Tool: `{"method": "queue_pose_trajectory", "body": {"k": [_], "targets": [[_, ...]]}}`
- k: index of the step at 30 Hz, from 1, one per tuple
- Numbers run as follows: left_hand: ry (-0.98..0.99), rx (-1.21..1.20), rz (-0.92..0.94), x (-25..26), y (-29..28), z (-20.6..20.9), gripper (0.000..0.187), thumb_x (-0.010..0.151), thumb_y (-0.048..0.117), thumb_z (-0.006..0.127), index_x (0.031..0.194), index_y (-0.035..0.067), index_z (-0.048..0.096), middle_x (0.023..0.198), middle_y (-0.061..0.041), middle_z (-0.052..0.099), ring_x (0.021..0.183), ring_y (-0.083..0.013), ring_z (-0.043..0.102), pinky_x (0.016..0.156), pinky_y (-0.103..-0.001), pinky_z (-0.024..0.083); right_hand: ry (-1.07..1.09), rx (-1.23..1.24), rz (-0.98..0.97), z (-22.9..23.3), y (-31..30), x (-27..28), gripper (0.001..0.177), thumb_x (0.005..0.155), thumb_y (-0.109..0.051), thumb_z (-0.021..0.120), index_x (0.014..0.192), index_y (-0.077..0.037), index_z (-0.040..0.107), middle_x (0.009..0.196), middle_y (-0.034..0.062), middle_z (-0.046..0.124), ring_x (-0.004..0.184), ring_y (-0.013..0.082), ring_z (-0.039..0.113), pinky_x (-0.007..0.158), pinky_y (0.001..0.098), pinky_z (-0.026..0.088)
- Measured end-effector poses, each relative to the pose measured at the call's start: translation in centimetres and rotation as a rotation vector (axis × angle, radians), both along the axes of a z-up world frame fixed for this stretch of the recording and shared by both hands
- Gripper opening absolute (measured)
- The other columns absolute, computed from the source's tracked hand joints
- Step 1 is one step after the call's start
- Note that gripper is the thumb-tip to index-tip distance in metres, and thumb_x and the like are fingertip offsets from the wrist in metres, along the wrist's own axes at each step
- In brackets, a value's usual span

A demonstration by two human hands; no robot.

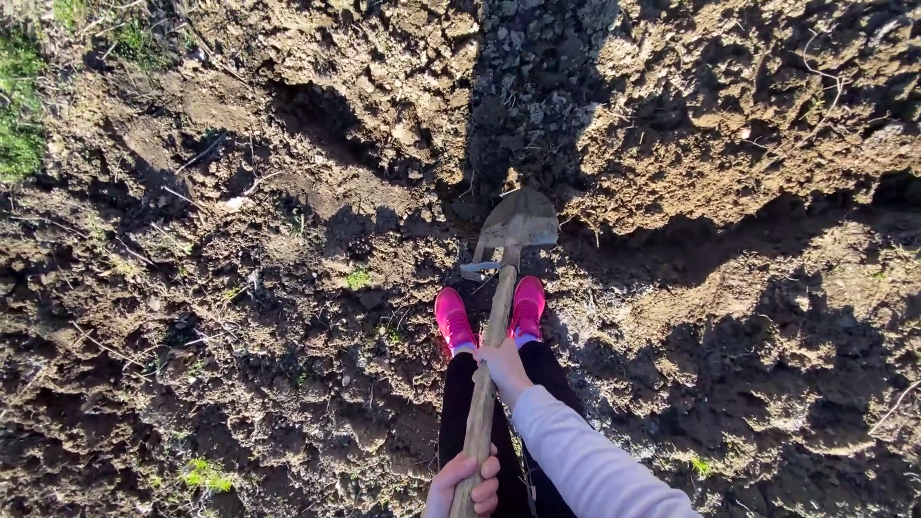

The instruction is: Digging and turning over soil in a garden using a shovel

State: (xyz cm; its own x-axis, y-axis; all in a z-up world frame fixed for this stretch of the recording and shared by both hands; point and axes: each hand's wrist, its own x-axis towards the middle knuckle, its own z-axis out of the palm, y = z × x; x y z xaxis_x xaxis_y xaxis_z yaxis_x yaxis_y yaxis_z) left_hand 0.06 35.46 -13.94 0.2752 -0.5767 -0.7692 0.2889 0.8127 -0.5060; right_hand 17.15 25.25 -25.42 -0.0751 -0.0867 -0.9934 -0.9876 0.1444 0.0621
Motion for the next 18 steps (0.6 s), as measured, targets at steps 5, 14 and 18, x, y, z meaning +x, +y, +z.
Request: {"method": "queue_pose_trajectory", "body": {"k": [5, 14, 18], "targets": [[0.091, -0.032, -0.094, -2.4, 2.3, 0.4, 0.033, 0.096, 0.01, 0.057, 0.126, -0.002, 0.05, 0.085, -0.013, 0.053, 0.054, -0.0198, 0.05, 0.045, -0.03, 0.04, -0.056, 0.007, -0.183, -0.8, 0.5, -5.4, 0.027, 0.074, 0.007, 0.06, 0.084, -0.006, 0.039, 0.063, 0.011, 0.037, 0.04, 0.0277, 0.049, 0.036, 0.0438, 0.037], [0.202, -0.022, -0.3, -2.4, 6.7, 1.7, 0.028, 0.097, 0.006, 0.058, 0.121, -0.004, 0.051, 0.083, -0.015, 0.053, 0.054, -0.0222, 0.052, 0.046, -0.032, 0.046, 0.071, -0.039, -0.347, -1.5, 2.6, -10.8, 0.035, 0.076, 0.003, 0.062, 0.098, -0.008, 0.037, 0.072, 0.0152, 0.043, 0.047, 0.0296, 0.052, 0.042, 0.0471, 0.042], [0.147, 0.007, -0.36, -1.3, 6.9, 1.6, 0.026, 0.098, 0.008, 0.058, 0.119, -0.003, 0.048, 0.081, -0.013, 0.053, 0.049, -0.019, 0.05, 0.04, -0.031, 0.044, 0.027, -0.012, -0.393, -3.6, 2.7, -12.3, 0.022, 0.073, 0.004, 0.062, 0.079, -0.004, 0.043, 0.061, 0.0141, 0.042, 0.043, 0.0324, 0.053, 0.041, 0.0468, 0.043]]}}
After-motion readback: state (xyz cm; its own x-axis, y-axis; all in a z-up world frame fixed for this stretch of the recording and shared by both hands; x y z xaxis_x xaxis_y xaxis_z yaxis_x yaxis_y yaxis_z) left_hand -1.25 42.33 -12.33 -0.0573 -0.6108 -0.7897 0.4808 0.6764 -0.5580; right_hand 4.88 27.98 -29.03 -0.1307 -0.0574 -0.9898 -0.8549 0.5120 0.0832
